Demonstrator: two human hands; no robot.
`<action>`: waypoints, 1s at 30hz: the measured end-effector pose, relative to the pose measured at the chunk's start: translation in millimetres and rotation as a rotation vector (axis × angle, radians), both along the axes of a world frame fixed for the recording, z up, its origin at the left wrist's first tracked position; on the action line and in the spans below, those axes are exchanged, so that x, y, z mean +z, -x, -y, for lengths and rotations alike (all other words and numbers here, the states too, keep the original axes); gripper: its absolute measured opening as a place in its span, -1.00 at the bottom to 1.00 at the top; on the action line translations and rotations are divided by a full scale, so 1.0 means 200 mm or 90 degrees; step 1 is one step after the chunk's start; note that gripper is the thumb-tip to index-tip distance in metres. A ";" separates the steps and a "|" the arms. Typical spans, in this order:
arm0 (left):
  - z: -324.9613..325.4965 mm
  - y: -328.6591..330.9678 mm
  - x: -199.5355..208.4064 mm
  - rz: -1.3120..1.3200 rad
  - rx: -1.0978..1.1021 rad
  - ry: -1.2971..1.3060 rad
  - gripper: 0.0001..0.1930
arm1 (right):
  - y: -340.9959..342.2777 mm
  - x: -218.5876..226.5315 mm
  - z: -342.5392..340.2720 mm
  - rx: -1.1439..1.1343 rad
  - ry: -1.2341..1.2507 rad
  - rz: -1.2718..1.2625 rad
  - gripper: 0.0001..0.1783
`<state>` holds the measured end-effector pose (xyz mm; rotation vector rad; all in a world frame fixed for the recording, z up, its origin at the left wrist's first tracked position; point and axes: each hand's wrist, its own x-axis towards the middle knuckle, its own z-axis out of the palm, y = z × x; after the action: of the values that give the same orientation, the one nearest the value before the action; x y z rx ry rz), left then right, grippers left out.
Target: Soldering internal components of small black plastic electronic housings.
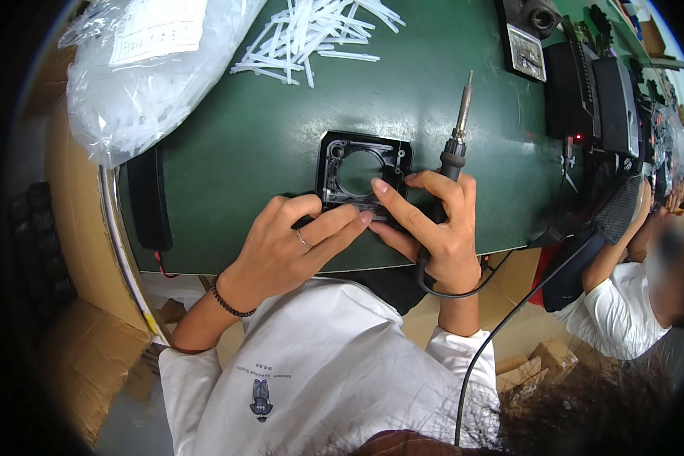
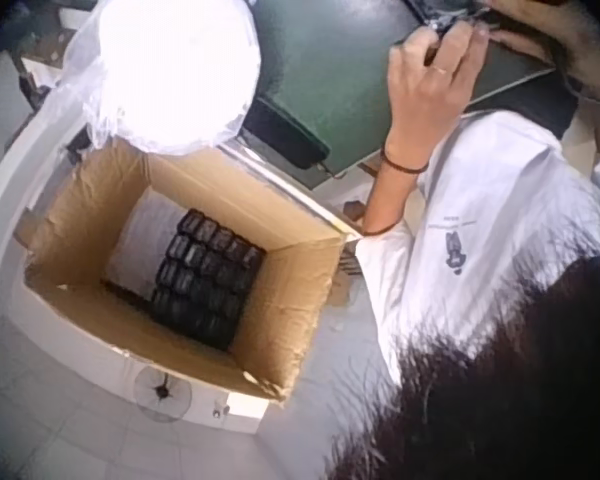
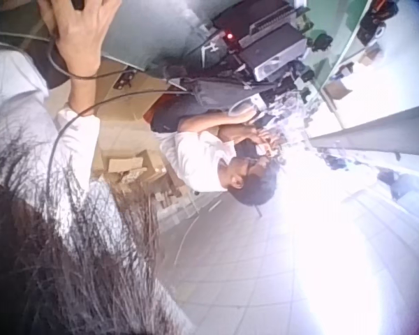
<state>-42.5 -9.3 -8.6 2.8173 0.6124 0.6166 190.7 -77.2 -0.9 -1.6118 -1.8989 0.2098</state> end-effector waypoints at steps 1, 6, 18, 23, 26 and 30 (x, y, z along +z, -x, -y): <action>0.00 0.00 -0.01 0.014 -0.012 0.017 -0.55 | 0.00 0.00 0.00 0.000 -0.002 0.002 -0.41; 0.01 0.01 0.01 -0.003 -0.004 0.000 -0.56 | 0.00 0.00 0.00 0.004 -0.013 0.007 -0.39; 0.13 -0.05 0.08 -0.075 0.099 -0.048 -0.57 | 0.00 0.00 0.01 0.004 -0.021 0.012 -0.41; 0.09 0.01 0.08 -0.059 0.057 0.014 -0.58 | 0.00 0.00 0.01 0.004 -0.017 0.008 -0.42; 0.09 0.03 0.11 -0.019 0.077 0.065 -0.59 | 0.00 0.00 0.01 0.002 -0.008 0.007 -0.41; 0.07 0.02 0.11 -0.041 0.073 0.080 -0.58 | 0.00 0.00 0.01 0.002 -0.005 0.014 -0.40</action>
<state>-46.6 -22.4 13.5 2.7090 0.8006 0.4900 191.3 -78.8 -1.1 -1.6119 -1.9168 0.1870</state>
